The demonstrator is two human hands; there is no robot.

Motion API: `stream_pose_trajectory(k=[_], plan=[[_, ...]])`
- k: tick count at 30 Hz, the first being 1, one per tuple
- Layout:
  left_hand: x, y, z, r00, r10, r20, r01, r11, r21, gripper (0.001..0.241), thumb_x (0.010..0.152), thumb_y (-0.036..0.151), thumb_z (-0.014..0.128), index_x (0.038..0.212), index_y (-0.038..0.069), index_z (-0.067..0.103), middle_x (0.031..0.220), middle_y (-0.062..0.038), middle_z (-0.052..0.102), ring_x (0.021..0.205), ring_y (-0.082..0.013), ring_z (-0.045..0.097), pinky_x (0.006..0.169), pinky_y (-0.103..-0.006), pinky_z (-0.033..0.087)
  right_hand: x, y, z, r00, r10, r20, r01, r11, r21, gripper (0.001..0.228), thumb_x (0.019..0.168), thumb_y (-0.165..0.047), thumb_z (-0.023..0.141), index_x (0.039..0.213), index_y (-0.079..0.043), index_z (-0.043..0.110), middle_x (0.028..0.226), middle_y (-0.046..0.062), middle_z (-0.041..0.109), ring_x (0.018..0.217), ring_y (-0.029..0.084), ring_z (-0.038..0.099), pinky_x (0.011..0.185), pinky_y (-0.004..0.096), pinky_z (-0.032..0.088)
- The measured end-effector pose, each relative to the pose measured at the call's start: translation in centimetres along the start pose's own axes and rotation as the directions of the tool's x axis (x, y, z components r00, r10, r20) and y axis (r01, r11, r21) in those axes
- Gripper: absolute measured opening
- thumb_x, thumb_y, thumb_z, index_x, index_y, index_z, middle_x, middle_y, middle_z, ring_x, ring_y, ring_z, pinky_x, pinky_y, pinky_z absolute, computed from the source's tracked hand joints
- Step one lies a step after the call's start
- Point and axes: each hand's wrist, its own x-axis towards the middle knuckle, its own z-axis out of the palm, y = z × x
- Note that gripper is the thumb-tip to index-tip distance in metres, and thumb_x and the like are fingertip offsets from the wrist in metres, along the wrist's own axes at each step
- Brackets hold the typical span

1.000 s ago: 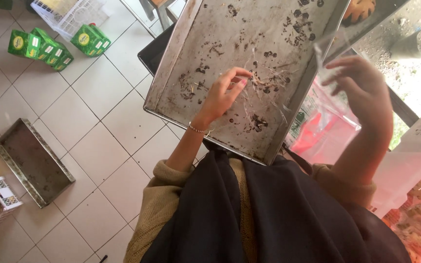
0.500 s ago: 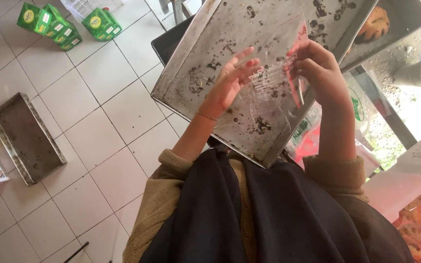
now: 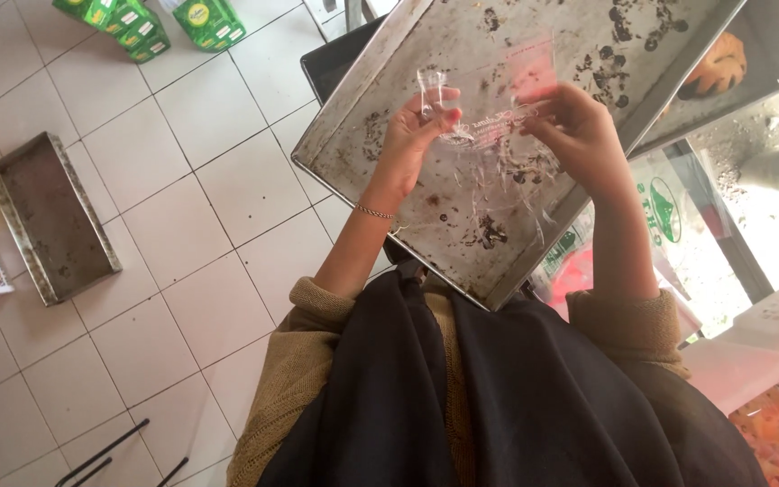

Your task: Packaging bread into plastic bags and arranging them into a crate.

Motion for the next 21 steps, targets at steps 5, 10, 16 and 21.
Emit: stream_pose_trajectory(k=[5, 10, 16, 21], plan=[[-1.0, 0.9, 0.5, 0.996, 0.085, 0.002, -0.084, 0.990, 0.114, 0.031, 0.089, 0.018, 0.086, 0.116, 0.009, 0.075, 0.092, 0.005, 0.066, 0.083, -0.0045, 0.060, 0.084, -0.0219, 0.055, -0.4, -2.5, 0.7, 0.958, -0.271, -0.093, 0.191, 0.845, -0.500, 0.046, 0.097, -0.005, 0.077, 0.137, -0.004, 0.055, 0.127, 0.013, 0.065, 0.114, 0.022, 0.063, 0.087, 0.034, 0.055], [-2.0, 2.4, 1.5, 0.993, 0.115, 0.014, -0.114, 0.948, 0.296, 0.034, 0.085, 0.027, 0.086, 0.112, 0.010, 0.073, 0.084, 0.007, 0.062, 0.078, -0.0028, 0.060, 0.073, -0.0174, 0.054, 0.3, -3.6, 1.2, 0.837, -0.541, -0.077, 0.411, 0.716, -0.564, 0.031, 0.103, 0.001, 0.068, 0.131, -0.003, 0.054, 0.130, 0.015, 0.061, 0.118, 0.025, 0.066, 0.098, 0.036, 0.059], [-2.7, 2.5, 1.6, 0.990, 0.139, 0.030, -0.136, 0.871, 0.471, 0.034, 0.085, 0.033, 0.086, 0.109, 0.012, 0.074, 0.077, 0.007, 0.054, 0.069, -0.0035, 0.051, 0.066, -0.0182, 0.048, 0.8, -5.7, 3.1, 0.790, -0.560, 0.250, 0.577, 0.541, -0.612, 0.010, 0.108, -0.007, 0.067, 0.113, -0.008, 0.058, 0.108, 0.006, 0.074, 0.086, 0.016, 0.067, 0.095, 0.038, 0.049], [-3.6, 2.9, 1.6, 0.969, 0.229, 0.090, -0.240, 0.803, 0.546, 0.037, 0.086, 0.039, 0.085, 0.111, 0.014, 0.073, 0.084, 0.007, 0.062, 0.076, -0.0035, 0.059, 0.074, -0.0192, 0.054, 1.1, -3.4, 2.9, 0.852, -0.425, 0.306, 0.516, 0.576, -0.634, 0.008, 0.114, -0.019, 0.062, 0.119, -0.015, 0.066, 0.097, -0.002, 0.077, 0.072, 0.008, 0.067, 0.093, 0.030, 0.045]])
